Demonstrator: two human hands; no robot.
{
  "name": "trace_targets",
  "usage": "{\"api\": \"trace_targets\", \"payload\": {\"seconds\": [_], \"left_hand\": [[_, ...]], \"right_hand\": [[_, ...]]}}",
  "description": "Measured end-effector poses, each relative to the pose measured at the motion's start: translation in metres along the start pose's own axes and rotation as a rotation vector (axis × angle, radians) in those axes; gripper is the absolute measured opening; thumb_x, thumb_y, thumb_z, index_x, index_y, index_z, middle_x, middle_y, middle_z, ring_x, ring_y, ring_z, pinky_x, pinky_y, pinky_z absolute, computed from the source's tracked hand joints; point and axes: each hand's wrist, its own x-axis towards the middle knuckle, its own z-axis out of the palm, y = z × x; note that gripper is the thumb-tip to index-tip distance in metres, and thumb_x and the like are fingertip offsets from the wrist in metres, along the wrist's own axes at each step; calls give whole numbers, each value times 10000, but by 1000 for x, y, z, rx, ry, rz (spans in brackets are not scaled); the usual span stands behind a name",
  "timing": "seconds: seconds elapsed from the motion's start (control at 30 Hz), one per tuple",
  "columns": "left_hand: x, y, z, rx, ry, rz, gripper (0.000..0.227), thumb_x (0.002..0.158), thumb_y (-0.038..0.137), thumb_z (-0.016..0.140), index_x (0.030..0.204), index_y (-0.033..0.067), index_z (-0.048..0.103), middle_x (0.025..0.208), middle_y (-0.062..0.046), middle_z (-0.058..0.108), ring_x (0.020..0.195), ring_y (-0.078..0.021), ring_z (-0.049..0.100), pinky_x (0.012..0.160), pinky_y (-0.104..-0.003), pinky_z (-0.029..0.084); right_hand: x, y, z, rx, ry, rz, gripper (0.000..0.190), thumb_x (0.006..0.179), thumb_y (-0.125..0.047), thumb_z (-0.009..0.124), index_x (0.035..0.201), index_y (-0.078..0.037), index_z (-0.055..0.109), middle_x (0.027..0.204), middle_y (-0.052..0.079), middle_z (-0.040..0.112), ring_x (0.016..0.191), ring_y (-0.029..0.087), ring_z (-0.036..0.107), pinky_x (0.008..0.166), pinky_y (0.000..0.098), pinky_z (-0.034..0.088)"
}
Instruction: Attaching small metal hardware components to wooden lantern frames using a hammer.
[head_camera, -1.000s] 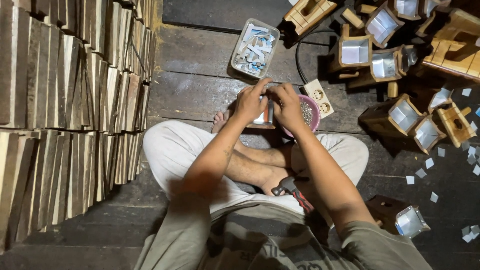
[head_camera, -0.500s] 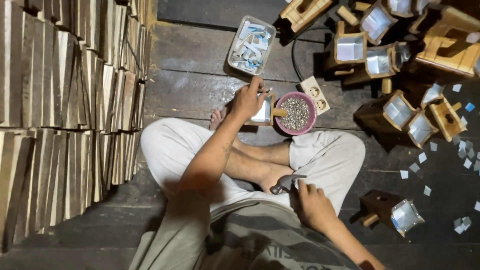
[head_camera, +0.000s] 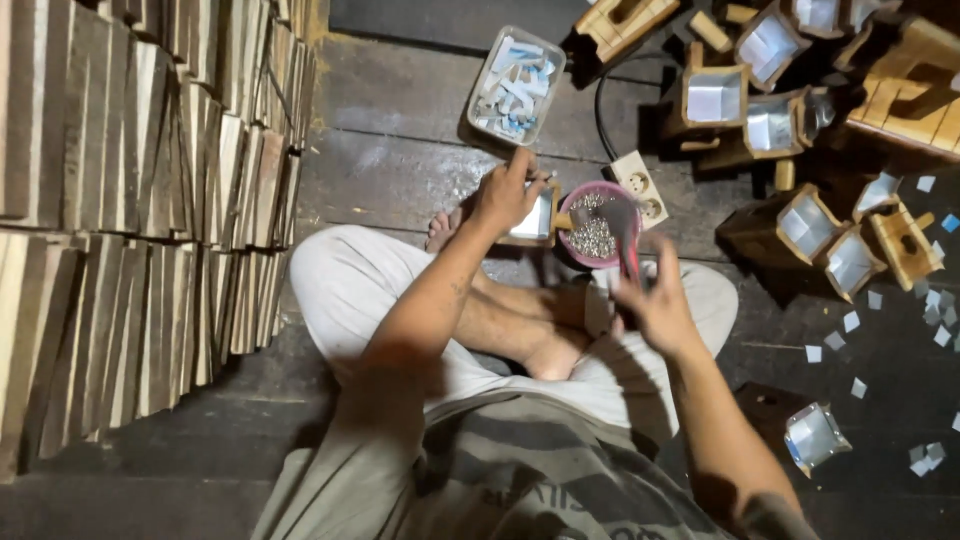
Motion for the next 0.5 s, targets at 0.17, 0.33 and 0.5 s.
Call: {"api": "trace_targets", "payload": {"seconds": [0.17, 0.33, 0.5], "left_hand": [[-3, 3, -6, 28, -17, -43, 310, 895, 185, 688, 1120, 175, 476, 963, -189, 762, 929, -428, 738, 840, -553, 578], [-6, 7, -3, -38, -11, -69, 300, 902, 271, 711, 1072, 165, 488, 958, -179, 766, 948, -434, 730, 862, -573, 561], [-8, 7, -8, -9, -73, -122, 309, 934, 223, 660, 1163, 114, 485, 1040, -285, 724, 999, -469, 712, 894, -587, 561]], "right_hand": [[19, -63, 27, -504, 233, -442, 703, 892, -15, 712, 1537, -114, 452, 1131, 389, 640, 905, 574, 667, 723, 590, 524], [30, -30, 18, -609, 478, -891, 774, 877, 36, 788, 1562, 14, 429, 978, 273, 638, 723, 399, 663, 656, 438, 520], [50, -14, 38, -696, 139, -494, 704, 810, 51, 706, 1484, -12, 512, 1175, 394, 660, 1033, 633, 626, 891, 694, 503]]}}
